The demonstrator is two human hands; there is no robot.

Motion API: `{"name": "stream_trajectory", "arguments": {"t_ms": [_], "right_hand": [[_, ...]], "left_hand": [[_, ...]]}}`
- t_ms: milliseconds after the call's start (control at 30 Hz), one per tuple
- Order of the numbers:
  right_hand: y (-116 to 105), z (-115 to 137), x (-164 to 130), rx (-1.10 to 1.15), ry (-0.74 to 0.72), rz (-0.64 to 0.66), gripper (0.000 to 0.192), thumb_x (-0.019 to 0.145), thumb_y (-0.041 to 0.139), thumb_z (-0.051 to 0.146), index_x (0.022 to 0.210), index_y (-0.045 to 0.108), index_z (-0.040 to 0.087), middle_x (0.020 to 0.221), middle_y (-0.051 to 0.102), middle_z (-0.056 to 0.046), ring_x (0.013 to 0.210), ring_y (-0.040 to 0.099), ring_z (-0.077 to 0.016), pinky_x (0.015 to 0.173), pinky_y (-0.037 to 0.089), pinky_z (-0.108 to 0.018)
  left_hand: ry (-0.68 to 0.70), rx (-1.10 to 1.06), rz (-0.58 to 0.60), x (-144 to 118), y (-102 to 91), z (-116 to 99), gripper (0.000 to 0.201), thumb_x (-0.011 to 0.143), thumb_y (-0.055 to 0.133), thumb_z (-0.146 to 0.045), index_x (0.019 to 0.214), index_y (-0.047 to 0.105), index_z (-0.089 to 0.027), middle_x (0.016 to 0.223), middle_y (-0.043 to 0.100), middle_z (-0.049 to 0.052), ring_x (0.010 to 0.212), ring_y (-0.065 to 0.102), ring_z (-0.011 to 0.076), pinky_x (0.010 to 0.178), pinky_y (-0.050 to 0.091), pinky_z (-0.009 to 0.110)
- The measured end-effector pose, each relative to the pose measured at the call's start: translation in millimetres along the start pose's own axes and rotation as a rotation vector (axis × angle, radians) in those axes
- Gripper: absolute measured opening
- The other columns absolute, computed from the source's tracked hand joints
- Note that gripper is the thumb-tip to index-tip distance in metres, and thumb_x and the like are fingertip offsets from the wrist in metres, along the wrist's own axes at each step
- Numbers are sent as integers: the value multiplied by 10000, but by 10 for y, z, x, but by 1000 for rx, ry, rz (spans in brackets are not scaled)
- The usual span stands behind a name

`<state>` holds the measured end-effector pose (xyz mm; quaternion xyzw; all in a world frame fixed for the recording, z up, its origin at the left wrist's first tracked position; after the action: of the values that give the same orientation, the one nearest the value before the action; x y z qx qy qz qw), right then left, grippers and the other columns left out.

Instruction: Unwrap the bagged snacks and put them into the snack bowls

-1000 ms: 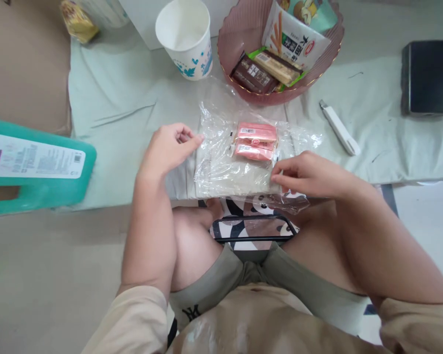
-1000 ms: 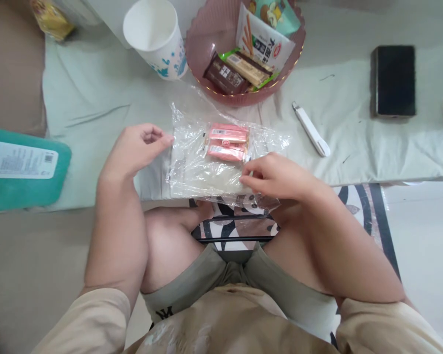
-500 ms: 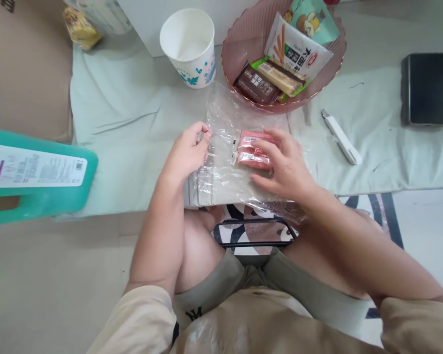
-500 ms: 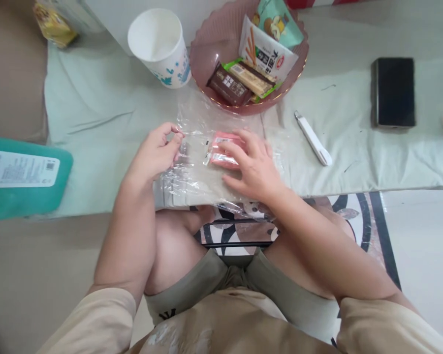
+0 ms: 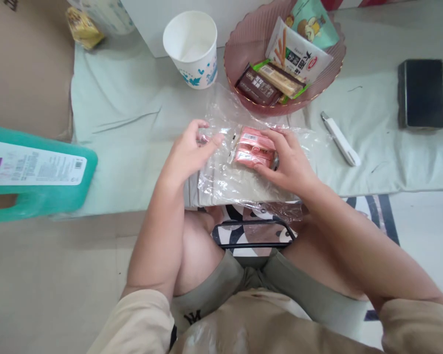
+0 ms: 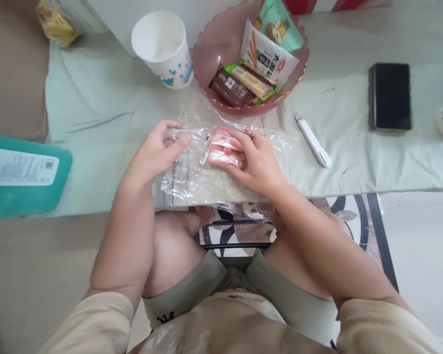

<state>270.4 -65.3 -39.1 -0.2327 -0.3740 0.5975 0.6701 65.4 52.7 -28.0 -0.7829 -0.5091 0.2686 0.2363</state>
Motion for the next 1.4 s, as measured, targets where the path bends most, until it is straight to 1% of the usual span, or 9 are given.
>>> {"name": "stream_trajectory", "arguments": {"t_ms": [100,167,433,600,800,1033,1133,1267,1400], "right_hand": [[22,-30,9,-29,7,33,751,786,710,467,1459,474,232,1401,549,-180,1312,511,-407,1079,450,-609],[32,-34,8,-43,13,45,758,753,712,413,1452,491,219,1385,570,-178,1276,541,-399,1058,468,-589],[-61,28,59,-5,29,23,566,824,591,350,1371,574,203,1275,684,-147,1144,627,-343,988,511,-519],[-118,29,78,8,46,-13,518,851,511,275,1354,600,186,1244,721,-124,1087,684,-302,930,544,-456],[-269,64,20,79,-11,-72,480,867,501,271,1328,608,194,1249,729,-121,1117,703,-302,932,562,-467],[-631,171,-221,144,-66,-206,422,898,515,374,1282,625,238,1159,741,-99,1002,729,-278,902,593,-467],[-733,192,-222,166,-60,-353,471,938,469,457,1343,571,240,1208,705,-112,1063,713,-296,883,599,-477],[-886,144,-17,52,36,-560,467,997,408,411,1430,476,250,1330,628,-144,1192,658,-315,906,587,-487],[-972,84,383,-116,37,-583,435,1006,441,354,1426,477,246,1372,606,-166,1257,609,-331,1038,515,-540]], "left_hand": [[-27,-19,137,-34,114,-2,605,866,656,-222,1425,443,-318,941,666,12,641,606,120,612,472,253],[-29,5,171,-36,114,12,681,862,622,-175,1477,382,-344,950,672,9,605,588,110,597,466,250],[-21,182,132,35,-17,34,694,790,628,-168,1444,455,-321,1019,675,3,597,536,101,588,455,253],[-57,180,104,130,-69,69,670,752,662,-181,1390,502,-313,972,671,4,596,519,108,575,443,249],[-69,155,46,137,-31,73,592,719,658,-160,1290,566,-284,958,662,10,617,522,123,572,429,247],[-108,145,26,110,19,82,531,681,626,-138,1193,613,-278,950,610,3,629,484,126,581,398,258],[-75,179,35,129,15,41,533,670,626,-127,1188,625,-252,920,604,13,705,521,150,658,425,270],[-98,208,61,126,17,30,537,698,617,-151,1227,623,-239,990,644,40,767,589,187,710,456,301],[-66,253,72,124,7,-3,490,720,613,-150,1198,639,-255,1009,667,55,900,640,247,822,487,355]]}}
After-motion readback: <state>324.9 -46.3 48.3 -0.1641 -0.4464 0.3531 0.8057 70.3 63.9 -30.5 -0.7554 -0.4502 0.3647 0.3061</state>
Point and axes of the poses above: each hand's wrist, its own x-axis towards the middle knuckle, its own y-axis out of the palm, z = x × y, the point moved 7 cm from there along x, towards the middle knuckle
